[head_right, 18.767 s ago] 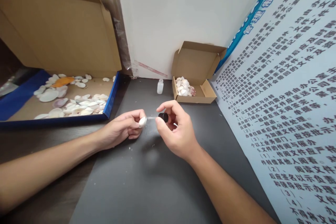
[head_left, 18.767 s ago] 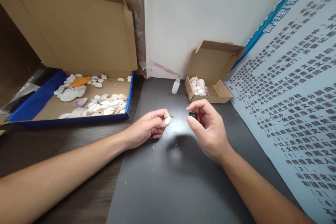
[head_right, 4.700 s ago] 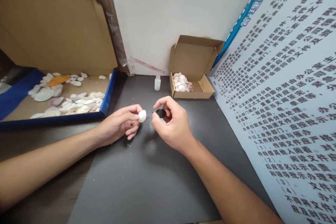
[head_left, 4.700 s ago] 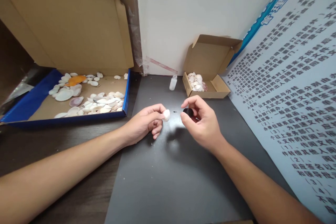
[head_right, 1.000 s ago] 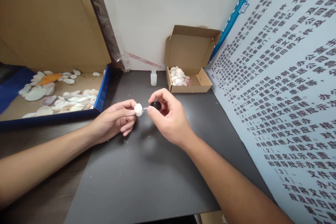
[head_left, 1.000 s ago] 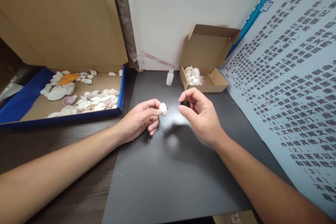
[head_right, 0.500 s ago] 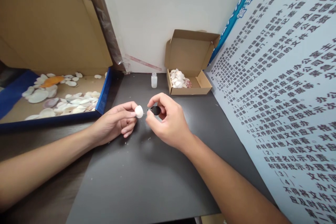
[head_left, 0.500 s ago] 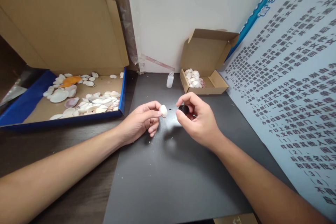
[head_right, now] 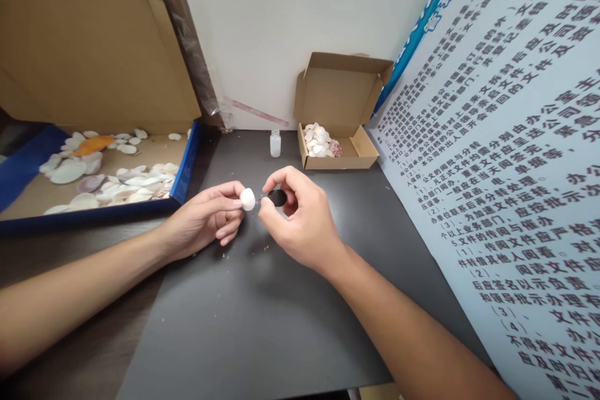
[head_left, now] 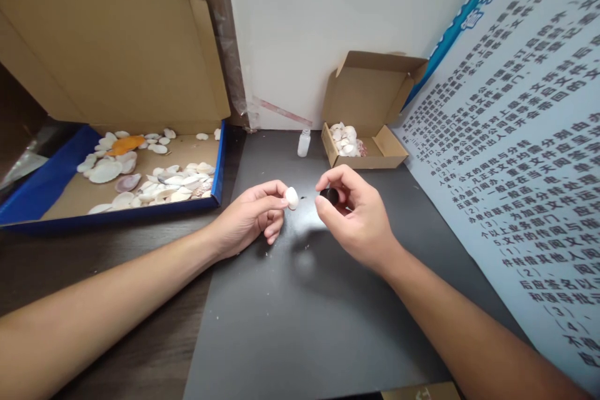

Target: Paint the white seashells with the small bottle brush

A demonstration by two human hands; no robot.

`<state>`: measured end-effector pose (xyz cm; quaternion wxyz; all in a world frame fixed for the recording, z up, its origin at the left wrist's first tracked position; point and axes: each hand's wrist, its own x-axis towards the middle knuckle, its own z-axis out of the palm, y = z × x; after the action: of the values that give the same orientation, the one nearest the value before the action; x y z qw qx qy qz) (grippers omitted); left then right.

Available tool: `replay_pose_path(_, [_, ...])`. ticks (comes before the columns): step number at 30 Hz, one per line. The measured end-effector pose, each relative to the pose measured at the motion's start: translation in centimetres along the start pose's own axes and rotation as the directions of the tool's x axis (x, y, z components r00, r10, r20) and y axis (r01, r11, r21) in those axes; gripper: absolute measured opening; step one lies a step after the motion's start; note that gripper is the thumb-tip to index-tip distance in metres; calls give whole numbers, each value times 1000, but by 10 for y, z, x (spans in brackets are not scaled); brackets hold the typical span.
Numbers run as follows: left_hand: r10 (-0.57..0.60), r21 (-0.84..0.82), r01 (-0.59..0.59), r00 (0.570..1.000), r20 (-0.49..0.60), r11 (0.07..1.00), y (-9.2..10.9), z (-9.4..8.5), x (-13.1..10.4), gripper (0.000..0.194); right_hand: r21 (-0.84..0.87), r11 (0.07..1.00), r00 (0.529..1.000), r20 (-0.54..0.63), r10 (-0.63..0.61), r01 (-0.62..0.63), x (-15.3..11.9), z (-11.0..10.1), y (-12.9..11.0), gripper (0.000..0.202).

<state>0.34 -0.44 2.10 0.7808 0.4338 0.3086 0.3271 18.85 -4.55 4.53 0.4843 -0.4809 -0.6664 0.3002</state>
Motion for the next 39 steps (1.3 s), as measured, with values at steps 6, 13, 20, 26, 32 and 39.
replay_pose_path(6, [6, -15, -6, 1000, -14, 1000, 0, 0, 1, 11, 43, 999, 999, 46, -15, 13, 0, 0, -2, 8])
replay_pose_path(13, [18, -16, -19, 999, -38, 1000, 0, 0, 1, 10, 7, 999, 999, 34, -37, 37, -1, 1, -3, 6])
replay_pose_path(20, [30, -42, -32, 999, -41, 999, -1, -1, 1, 7, -76, 995, 998, -11, -69, 68, 1, 1, 2, 10])
replay_pose_path(26, [-6, -48, 5, 1000, -12, 999, 0, 0, 0, 6, -24, 998, 998, 26, -63, 64, -3, 2, -1, 8])
replay_pose_path(32, [-34, -39, 34, 999, 5, 999, 1, -1, 0, 11, -4, 998, 998, -8, -64, 64, -4, 2, 0, 7])
replay_pose_path(39, [-27, -21, 26, 1000, -6, 999, 1, -1, 0, 9, -52, 993, 995, -5, -104, 103, -3, 3, 0, 8])
